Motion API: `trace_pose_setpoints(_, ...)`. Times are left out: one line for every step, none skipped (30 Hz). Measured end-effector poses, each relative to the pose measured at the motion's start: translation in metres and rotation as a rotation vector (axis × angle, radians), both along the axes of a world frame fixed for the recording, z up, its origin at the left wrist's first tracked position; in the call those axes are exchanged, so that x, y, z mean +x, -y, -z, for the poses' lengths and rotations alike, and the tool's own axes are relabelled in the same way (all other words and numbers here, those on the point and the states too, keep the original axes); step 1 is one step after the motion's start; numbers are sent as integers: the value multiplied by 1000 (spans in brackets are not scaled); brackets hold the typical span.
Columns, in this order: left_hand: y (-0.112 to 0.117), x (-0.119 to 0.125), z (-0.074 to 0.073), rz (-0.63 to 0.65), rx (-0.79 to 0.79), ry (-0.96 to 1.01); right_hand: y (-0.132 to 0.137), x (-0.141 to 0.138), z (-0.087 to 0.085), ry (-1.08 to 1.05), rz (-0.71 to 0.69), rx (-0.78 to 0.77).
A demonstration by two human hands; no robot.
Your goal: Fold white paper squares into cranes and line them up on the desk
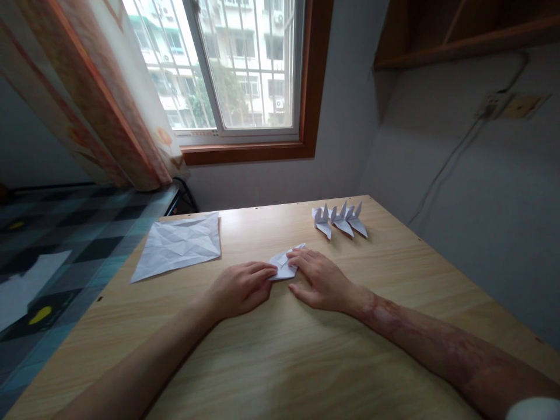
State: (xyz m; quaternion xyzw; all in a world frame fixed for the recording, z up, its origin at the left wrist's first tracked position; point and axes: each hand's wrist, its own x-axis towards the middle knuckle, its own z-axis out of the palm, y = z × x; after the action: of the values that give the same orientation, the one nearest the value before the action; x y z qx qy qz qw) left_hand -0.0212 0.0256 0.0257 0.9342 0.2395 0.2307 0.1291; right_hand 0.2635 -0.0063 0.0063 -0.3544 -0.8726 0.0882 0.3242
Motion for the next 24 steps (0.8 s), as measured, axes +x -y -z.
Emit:
trace_pose_setpoints(0, 0, 0, -28, -3, 20, 0, 0, 0, -2, 3, -6)
trace_pose_setpoints(1, -1, 0, -60, -18, 40, -1, 0, 0, -9, 7, -9)
trace_pose_setpoints(1, -2, 0, -93, -50, 61, -1, 0, -1, -22, 11, -11)
trace_pose_setpoints(1, -2, 0, -126, -99, 87, -1, 0, -1, -41, 16, -14)
trace_pose_setpoints(1, -3, -1, -158, -166, 123, -2, 0, -1, -62, 20, -18)
trace_pose_setpoints(0, -4, -1, -190, -243, 170, -3, 0, -1, -83, 26, -24)
trace_pose_setpoints(-1, -5, -2, -218, -325, 225, -3, 1, -1, -105, 38, -27)
trace_pose_setpoints(-2, -6, -3, -237, -406, 279, -4, 1, 0, -124, 55, -28)
trace_pose_setpoints(-3, -6, -4, -250, -482, 331, -5, 1, 1, -144, 72, -25)
trace_pose_setpoints(-4, -6, -5, -257, -550, 378, -6, 2, 2, -169, 89, -24)
trace_pose_setpoints(-5, -6, -5, -264, -607, 418, -7, 3, 4, -199, 100, -28)
trace_pose_setpoints(-5, -6, -6, -273, -653, 445, -8, 3, 5, -230, 111, -42)
trace_pose_setpoints(-6, -5, -6, -285, -687, 460, -9, 4, 7, -257, 120, -67)
trace_pose_setpoints(-6, -4, -5, -297, -708, 460, -9, 4, 8, -280, 132, -99)
trace_pose_setpoints(-6, -3, -4, -309, -715, 439, -10, 4, 9, -291, 146, -137)
trace_pose_setpoints(-6, -3, -3, -320, -697, 401, -11, 5, 10, -289, 159, -175)
trace_pose_setpoints(-7, -2, -2, -333, -646, 354, -12, 5, 10, -273, 168, -207)
trace_pose_setpoints(-8, -2, -1, -347, -567, 307, -13, 5, 10, -246, 170, -225)
trace_pose_setpoints(-9, -2, 0, -362, -467, 267, -14, 5, 10, -213, 169, -226)
trace_pose_setpoints(-11, -2, 1, -373, -362, 234, -14, 5, 10, -178, 168, -210)
trace_pose_setpoints(-13, -2, 2, -375, -266, 207, -14, 5, 9, -145, 170, -181)
trace_pose_setpoints(-14, -3, 2, -369, -193, 184, -14, 5, 9, -117, 175, -144)
trace_pose_setpoints(-15, -3, 2, -355, -144, 164, -13, 5, 8, -92, 178, -105)
trace_pose_setpoints(-16, -3, 2, -336, -111, 147, -12, 5, 7, -74, 180, -68)
